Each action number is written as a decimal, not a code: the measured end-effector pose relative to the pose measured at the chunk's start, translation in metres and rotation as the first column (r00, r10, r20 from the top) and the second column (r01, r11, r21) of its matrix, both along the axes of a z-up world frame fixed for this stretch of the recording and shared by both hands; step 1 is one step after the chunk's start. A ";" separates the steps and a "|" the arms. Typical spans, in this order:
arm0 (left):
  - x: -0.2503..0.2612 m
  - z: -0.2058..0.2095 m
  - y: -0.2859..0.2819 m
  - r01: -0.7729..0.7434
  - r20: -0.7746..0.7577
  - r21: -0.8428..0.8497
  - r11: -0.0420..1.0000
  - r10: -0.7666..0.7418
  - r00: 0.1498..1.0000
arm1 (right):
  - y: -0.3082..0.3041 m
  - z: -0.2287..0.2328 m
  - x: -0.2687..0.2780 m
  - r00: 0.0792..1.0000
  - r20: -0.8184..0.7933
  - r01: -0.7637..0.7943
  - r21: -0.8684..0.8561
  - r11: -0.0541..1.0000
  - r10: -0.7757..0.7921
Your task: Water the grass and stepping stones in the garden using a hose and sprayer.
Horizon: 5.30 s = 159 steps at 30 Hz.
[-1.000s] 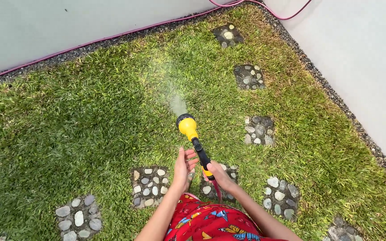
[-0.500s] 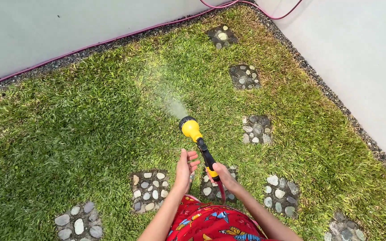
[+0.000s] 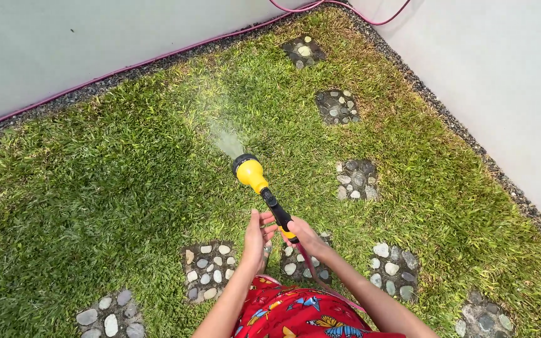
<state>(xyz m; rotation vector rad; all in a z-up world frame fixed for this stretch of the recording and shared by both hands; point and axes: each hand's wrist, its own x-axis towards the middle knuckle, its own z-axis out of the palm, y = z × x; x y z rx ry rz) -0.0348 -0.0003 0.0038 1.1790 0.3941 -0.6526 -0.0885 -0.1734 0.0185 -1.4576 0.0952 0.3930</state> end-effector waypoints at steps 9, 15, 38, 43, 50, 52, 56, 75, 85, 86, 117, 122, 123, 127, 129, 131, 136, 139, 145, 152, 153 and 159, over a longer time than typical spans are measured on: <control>-0.007 -0.001 0.009 -0.029 -0.017 0.023 0.999 0.029 0.999 | -0.011 -0.025 -0.014 0.974 -0.069 0.218 0.007 0.976 -0.217; -0.007 -0.016 0.009 -0.050 -0.042 0.009 0.999 0.051 0.998 | -0.038 -0.030 -0.035 0.959 -0.105 0.261 -0.040 0.965 -0.263; -0.004 -0.005 -0.025 0.171 0.001 0.067 0.983 -0.172 0.985 | -0.059 -0.054 -0.090 0.890 -0.158 0.418 -0.089 0.904 -0.427; -0.004 -0.004 -0.029 0.200 0.002 0.078 0.977 -0.201 0.980 | -0.059 -0.050 -0.100 0.918 -0.119 0.354 -0.187 0.916 -0.379; -0.005 -0.002 -0.033 0.226 -0.026 0.080 0.971 -0.224 0.974 | -0.054 -0.036 -0.105 0.892 -0.186 0.385 -0.165 0.908 -0.412; -0.005 0.001 -0.031 0.226 -0.030 0.082 0.971 -0.224 0.974 | -0.053 -0.039 -0.104 0.884 -0.192 0.406 -0.139 0.903 -0.426; -0.005 0.000 -0.025 0.222 -0.020 0.075 0.972 -0.222 0.975 | -0.058 -0.047 -0.108 0.921 -0.201 0.330 -0.060 0.942 -0.335; -0.007 -0.010 -0.006 0.121 -0.015 0.061 0.991 -0.120 0.993 | -0.045 -0.034 -0.068 0.974 -0.201 0.081 -0.131 0.988 -0.106; -0.013 -0.018 -0.003 0.099 -0.032 0.063 0.993 -0.097 0.995 | -0.040 -0.020 -0.057 0.986 -0.153 0.043 -0.129 0.991 -0.063; -0.013 -0.018 -0.003 0.099 -0.031 0.064 0.993 -0.097 0.995 | -0.040 -0.021 -0.055 0.985 -0.159 0.045 -0.107 0.993 -0.061; 0.000 -0.008 -0.026 0.242 -0.016 0.085 0.967 -0.241 0.970 | -0.109 -0.018 -0.036 0.876 0.058 0.482 -0.154 0.863 -0.479; 0.000 -0.012 -0.031 0.283 -0.020 0.083 0.955 -0.283 0.959 | -0.112 -0.010 -0.031 0.864 0.084 0.503 -0.154 0.850 -0.496; -0.001 -0.014 -0.032 0.287 -0.024 0.078 0.955 -0.286 0.958 | -0.113 -0.004 -0.031 0.858 0.052 0.513 -0.170 0.842 -0.512; -0.001 -0.012 -0.034 0.308 -0.029 0.070 0.949 -0.307 0.951 | -0.119 -0.006 -0.035 0.848 0.107 0.527 -0.064 0.847 -0.520; -0.002 -0.011 -0.035 0.316 -0.036 0.072 0.946 -0.314 0.949 | -0.119 -0.007 -0.039 0.817 0.107 0.575 -0.062 0.816 -0.567; -0.001 -0.007 -0.037 0.330 -0.035 0.075 0.941 -0.329 0.944 | -0.122 -0.009 -0.044 0.794 0.086 0.606 -0.046 0.794 -0.601; -0.002 -0.004 -0.040 0.361 -0.036 0.085 0.929 -0.360 0.932 | -0.122 -0.004 -0.057 0.753 0.084 0.658 -0.075 0.749 -0.653; -0.002 -0.004 -0.043 0.378 -0.027 0.086 0.922 -0.377 0.926 | -0.120 -0.003 -0.060 0.743 0.063 0.668 -0.023 0.744 -0.666; -0.004 -0.008 -0.046 0.394 -0.038 0.089 0.915 -0.392 0.919 | -0.114 -0.010 -0.059 0.764 0.088 0.644 -0.065 0.762 -0.639; -0.005 -0.005 -0.050 0.405 -0.042 0.106 0.908 -0.403 0.914 | -0.104 -0.005 -0.061 0.805 0.150 0.589 -0.098 0.802 -0.573; -0.005 -0.006 -0.051 0.407 -0.045 0.108 0.907 -0.405 0.913 | -0.103 -0.002 -0.062 0.813 0.160 0.580 -0.123 0.805 -0.560; -0.011 -0.004 -0.055 0.450 -0.019 0.134 0.883 -0.452 0.892 | -0.094 0.004 -0.069 0.812 0.091 0.584 -0.137 0.800 -0.577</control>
